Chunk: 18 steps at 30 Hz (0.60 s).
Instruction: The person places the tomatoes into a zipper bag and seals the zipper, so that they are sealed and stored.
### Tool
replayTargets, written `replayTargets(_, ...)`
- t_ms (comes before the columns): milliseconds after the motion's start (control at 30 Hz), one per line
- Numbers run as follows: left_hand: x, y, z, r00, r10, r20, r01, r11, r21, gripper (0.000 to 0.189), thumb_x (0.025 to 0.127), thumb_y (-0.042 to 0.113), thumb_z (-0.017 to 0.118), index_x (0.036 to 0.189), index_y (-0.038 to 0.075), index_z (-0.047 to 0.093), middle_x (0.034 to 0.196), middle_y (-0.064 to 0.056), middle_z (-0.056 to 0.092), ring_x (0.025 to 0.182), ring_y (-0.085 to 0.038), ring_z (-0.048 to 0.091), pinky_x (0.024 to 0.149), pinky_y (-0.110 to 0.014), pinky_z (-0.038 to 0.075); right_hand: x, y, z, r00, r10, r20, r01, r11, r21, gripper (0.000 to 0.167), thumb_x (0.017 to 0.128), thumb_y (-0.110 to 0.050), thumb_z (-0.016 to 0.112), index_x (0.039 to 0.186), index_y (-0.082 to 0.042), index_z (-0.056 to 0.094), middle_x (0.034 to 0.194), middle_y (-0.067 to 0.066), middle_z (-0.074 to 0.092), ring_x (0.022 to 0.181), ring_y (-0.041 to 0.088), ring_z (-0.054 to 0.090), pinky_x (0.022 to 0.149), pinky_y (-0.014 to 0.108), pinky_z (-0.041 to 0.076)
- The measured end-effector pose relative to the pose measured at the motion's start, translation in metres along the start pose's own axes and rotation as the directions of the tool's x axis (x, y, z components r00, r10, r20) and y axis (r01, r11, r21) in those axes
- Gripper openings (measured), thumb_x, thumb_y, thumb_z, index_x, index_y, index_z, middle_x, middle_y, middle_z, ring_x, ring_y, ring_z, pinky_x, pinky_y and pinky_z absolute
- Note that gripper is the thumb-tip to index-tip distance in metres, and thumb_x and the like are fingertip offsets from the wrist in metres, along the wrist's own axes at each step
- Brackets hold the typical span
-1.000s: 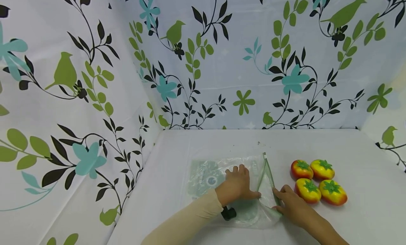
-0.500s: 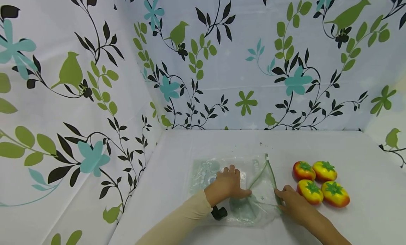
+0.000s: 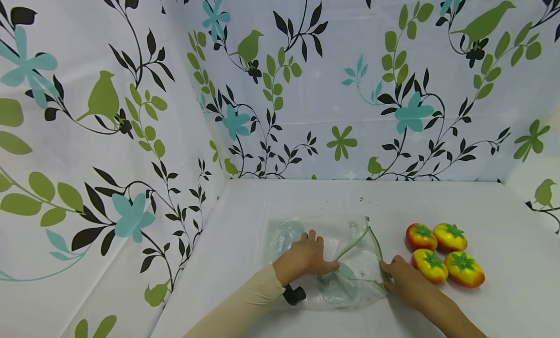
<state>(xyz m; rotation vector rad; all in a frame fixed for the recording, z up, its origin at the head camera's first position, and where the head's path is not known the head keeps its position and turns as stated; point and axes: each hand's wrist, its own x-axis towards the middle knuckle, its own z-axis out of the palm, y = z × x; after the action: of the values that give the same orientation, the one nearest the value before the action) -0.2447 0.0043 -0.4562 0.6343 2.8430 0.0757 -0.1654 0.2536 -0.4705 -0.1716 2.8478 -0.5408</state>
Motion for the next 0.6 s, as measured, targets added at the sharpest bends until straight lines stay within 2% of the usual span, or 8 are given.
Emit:
replayTargets(133,0.0006,-0.0012,0.0014,1.0,0.005,0.003,-0.005,1.0,-0.021,0.082,0.091,0.069,0.063,0.14,0.003,0.058,0.141,-0.014,0.05,0.126,-0.028,0.051,0.09,-0.049,0.056,-0.0015,-0.0006,-0.0014,1.0,-0.001,0.0,0.001,1.0,-0.005,0.058,0.088,-0.019,0.084,0.138,0.006,0.065,0.1,0.009,0.06,0.082,0.016,0.055,0.085,0.038,0.061)
replayTargets(367,-0.0008,-0.0033,0.0006,1.0,0.014,-0.002,-0.014,0.998,-0.067,0.08,0.091,0.066,0.064,0.139,0.002,0.059,0.138,-0.015,0.051,0.125,-0.03,0.051,0.096,-0.056,0.053,-0.0028,-0.0025,-0.0043,1.0,-0.008,-0.015,0.008,1.0,-0.009,0.059,0.088,-0.022,0.085,0.135,0.007,0.066,0.099,0.008,0.06,0.083,0.016,0.055,0.085,0.039,0.06)
replayTargets(600,-0.0019,-0.0071,-0.0002,1.0,0.021,0.005,-0.02,0.994,-0.105,0.078,0.092,0.064,0.063,0.137,0.001,0.06,0.138,-0.015,0.051,0.123,-0.03,0.05,0.097,-0.057,0.051,-0.0015,-0.0028,-0.0082,1.0,0.0,-0.017,0.0,1.0,-0.001,0.059,0.088,-0.028,0.085,0.134,0.006,0.067,0.102,0.01,0.061,0.086,0.019,0.057,0.084,0.042,0.06)
